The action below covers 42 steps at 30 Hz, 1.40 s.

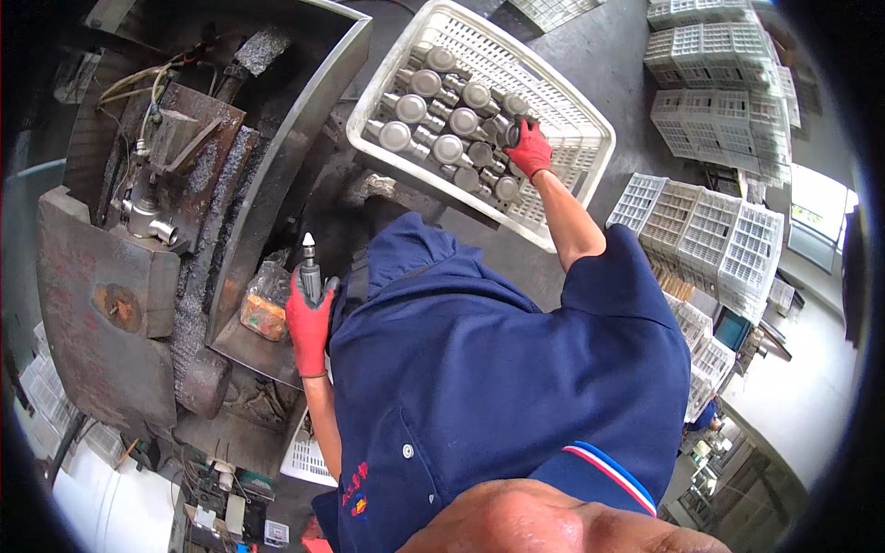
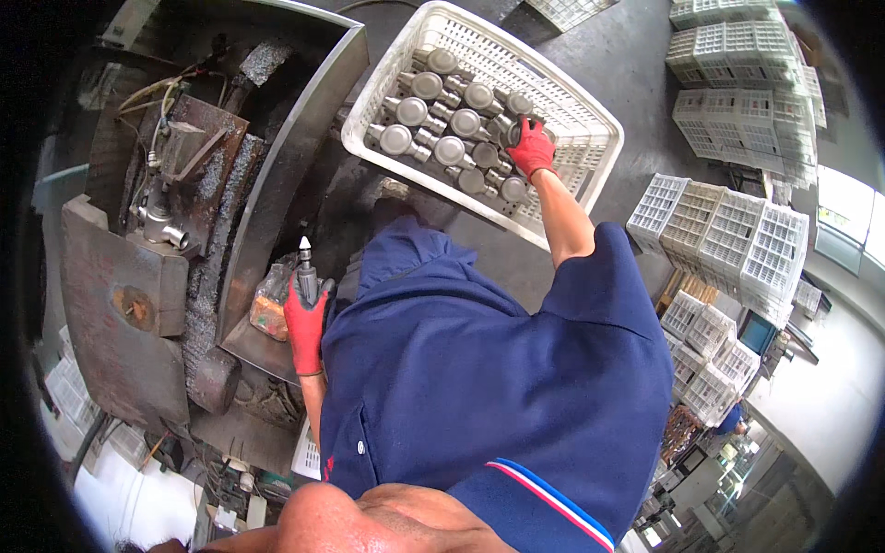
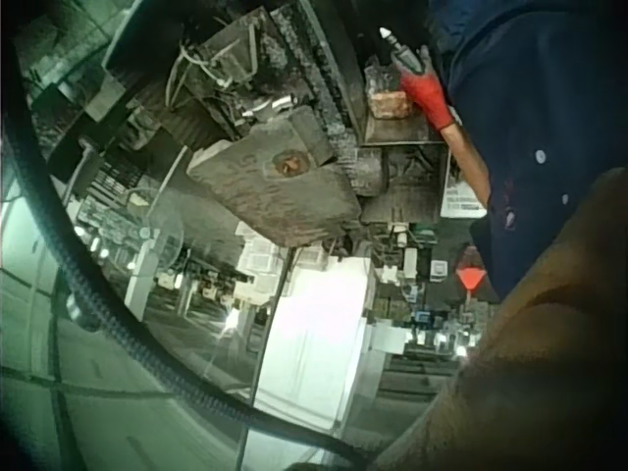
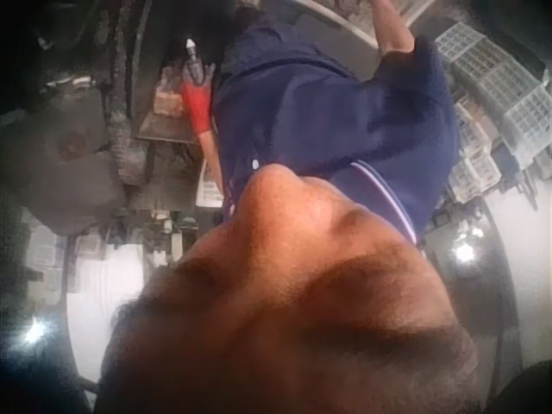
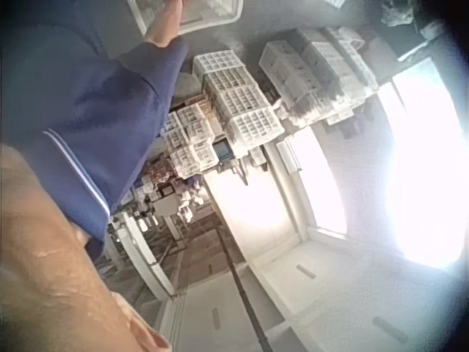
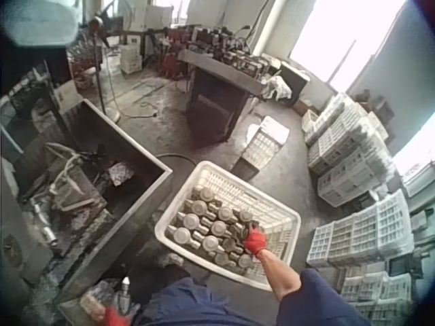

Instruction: The person grinds and smooths metal valve or pipe components using a handheld grinder.

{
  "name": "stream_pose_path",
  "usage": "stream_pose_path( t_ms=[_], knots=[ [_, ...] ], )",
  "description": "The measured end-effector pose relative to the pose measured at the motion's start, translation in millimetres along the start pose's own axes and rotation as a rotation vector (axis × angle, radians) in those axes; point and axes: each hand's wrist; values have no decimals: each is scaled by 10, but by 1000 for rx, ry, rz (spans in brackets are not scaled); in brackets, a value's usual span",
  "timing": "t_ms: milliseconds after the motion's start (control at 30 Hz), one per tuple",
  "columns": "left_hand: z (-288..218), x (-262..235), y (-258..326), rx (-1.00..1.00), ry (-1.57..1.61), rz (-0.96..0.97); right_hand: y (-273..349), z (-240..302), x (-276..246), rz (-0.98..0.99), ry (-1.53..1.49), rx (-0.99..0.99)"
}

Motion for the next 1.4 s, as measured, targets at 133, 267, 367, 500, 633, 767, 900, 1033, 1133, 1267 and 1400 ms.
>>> stream_pose_path(
  t_ms=[133, 267, 367, 500, 633, 767, 900, 1033, 1133, 1267, 1400],
  knots=[
    [-91, -29, 52, -78, -38, -19, -172, 164, 265, 15, 205, -76],
    [-172, -13, 5, -139, -121, -47, -349, 52, 638, -145, 164, -79],
    [-149, -20, 45, -173, -123, -70, -311, 122, 673, -178, -31, -49],
    [-128, -112, 349, -267, -141, -169, -128, 419, 397, 166, -29, -16],
    [-270, -180, 504, -148, -55, -365, 106, 867, 37, -183, -465, -457],
    [-371, -215, 810, -231, 13, -467, 1357, 2461, -528, 582, -864, -901],
    [-300, -175, 1016, -150, -34, -683, 2489, 3146, -143, 1437, -603, -875],
    [-171, -149, 1409, -174, -99, -898, 3641, 3472, -190, 1474, -252, -1197],
    [259, -63, 2043, -314, 29, -1108, 4009, 3514, -113, 1437, -210, -1288],
    [1353, 218, 3236, -617, 197, -1631, 3930, 3357, 170, 1437, -240, -1095],
    [2674, 774, 4182, -1114, -38, -1451, 4113, 3298, 133, 1479, -162, -952]
  ],
)
Point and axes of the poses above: each hand's wrist, its own y-axis away from the middle knuckle, its own x-axis out of the palm, z = x × y, and after that the axes turned 10 degrees about x, right-handed
